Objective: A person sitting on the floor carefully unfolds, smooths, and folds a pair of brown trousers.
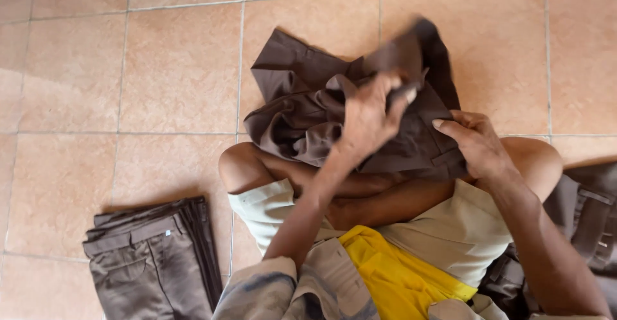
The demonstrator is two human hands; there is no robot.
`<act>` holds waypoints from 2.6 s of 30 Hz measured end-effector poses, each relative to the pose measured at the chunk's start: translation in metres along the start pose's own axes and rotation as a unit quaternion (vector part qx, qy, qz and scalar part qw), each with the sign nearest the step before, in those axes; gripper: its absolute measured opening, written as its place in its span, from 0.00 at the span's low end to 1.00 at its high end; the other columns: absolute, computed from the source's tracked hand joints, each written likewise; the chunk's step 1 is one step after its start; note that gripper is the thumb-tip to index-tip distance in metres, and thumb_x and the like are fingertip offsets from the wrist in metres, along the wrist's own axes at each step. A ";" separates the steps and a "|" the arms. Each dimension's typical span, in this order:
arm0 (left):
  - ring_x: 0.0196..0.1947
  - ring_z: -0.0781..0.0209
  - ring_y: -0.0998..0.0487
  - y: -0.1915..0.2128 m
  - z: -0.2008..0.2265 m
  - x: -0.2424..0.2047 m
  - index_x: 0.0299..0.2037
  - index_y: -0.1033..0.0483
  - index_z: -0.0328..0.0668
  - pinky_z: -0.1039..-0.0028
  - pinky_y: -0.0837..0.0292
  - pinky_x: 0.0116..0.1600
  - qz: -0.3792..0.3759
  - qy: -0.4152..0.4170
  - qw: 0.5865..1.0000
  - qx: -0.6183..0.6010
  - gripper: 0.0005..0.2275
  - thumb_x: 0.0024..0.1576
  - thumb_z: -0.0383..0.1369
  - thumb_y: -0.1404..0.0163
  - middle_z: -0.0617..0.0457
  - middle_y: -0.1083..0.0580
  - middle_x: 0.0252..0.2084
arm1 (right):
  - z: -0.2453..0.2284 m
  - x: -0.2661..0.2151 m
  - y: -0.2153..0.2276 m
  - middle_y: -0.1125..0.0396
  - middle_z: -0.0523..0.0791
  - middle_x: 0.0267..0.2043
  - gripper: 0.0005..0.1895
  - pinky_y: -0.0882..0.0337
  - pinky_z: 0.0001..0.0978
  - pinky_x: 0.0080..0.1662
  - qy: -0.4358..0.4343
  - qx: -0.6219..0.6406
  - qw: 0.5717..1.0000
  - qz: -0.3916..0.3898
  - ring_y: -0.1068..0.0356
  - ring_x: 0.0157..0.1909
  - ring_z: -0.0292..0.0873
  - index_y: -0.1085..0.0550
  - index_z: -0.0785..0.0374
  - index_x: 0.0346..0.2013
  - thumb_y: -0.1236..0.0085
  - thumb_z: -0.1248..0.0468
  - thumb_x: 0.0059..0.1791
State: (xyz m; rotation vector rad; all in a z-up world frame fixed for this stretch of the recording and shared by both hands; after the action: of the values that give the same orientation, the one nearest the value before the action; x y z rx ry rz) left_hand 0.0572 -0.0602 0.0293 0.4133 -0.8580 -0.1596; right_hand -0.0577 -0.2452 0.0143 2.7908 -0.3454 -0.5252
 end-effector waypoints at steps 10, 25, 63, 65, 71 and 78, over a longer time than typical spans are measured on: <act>0.38 0.55 0.16 -0.026 0.002 -0.064 0.42 0.24 0.51 0.69 0.21 0.41 -0.021 0.275 0.941 -0.194 0.07 0.58 0.32 0.40 0.52 0.19 0.34 | 0.037 -0.028 -0.011 0.27 0.57 0.50 0.29 0.25 0.45 0.52 0.125 0.198 0.971 -0.039 0.26 0.52 0.48 0.30 0.73 0.63 0.41 0.78 0.45; 0.53 0.58 0.21 0.025 -0.001 -0.046 0.51 0.21 0.43 0.63 0.24 0.58 -0.081 0.235 0.900 -0.359 0.06 0.66 0.30 0.48 0.45 0.19 0.46 | -0.023 -0.009 -0.035 0.25 0.53 0.44 0.13 0.28 0.42 0.58 0.280 0.052 0.958 0.021 0.28 0.52 0.40 0.25 0.73 0.49 0.40 0.79 0.50; 0.10 0.64 0.32 -0.034 -0.020 0.038 0.48 0.36 0.20 0.71 0.33 0.12 -0.004 -0.054 0.993 0.103 0.10 0.60 0.19 0.50 0.26 0.25 0.45 | 0.175 0.079 -0.225 0.29 0.56 0.47 0.21 0.29 0.53 0.40 0.253 -0.356 0.884 -0.165 0.28 0.38 0.61 0.28 0.64 0.49 0.45 0.54 0.47; 0.26 0.55 0.17 -0.060 -0.044 0.031 0.50 0.33 0.59 0.65 0.20 0.32 0.058 0.071 0.975 0.204 0.09 0.61 0.36 0.51 0.57 0.24 0.32 | 0.187 0.104 -0.224 0.32 0.57 0.53 0.23 0.28 0.55 0.36 0.261 -0.416 0.867 -0.087 0.28 0.35 0.64 0.29 0.60 0.51 0.43 0.58 0.42; 0.39 0.64 0.21 0.060 -0.087 0.047 0.45 0.31 0.42 0.77 0.23 0.46 0.228 0.151 0.958 -0.088 0.09 0.58 0.22 0.46 0.54 0.23 0.43 | 0.268 0.236 -0.083 0.27 0.48 0.42 0.18 0.23 0.42 0.36 0.247 -0.620 0.745 0.000 0.26 0.33 0.46 0.25 0.55 0.50 0.41 0.62 0.44; 0.28 0.67 0.32 0.090 -0.129 0.019 0.35 0.39 0.39 0.77 0.32 0.35 0.341 0.308 0.872 -0.167 0.10 0.54 0.27 0.47 0.51 0.31 0.34 | 0.024 0.138 0.011 0.70 0.66 0.77 0.57 0.65 0.67 0.73 0.058 -0.442 0.864 0.233 0.73 0.76 0.67 0.54 0.74 0.79 0.28 0.89 0.44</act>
State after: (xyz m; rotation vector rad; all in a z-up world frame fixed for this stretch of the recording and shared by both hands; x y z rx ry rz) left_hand 0.1650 0.0529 0.0046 -0.1855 -0.2872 0.4610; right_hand 0.0564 -0.2999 -0.0478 1.7538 -0.5555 -0.2809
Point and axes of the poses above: each hand's wrist, its own x-axis towards the middle knuckle, its own y-axis out of the back of the hand, z = x × y, the point moved 1 cm from there along x, towards the middle knuckle
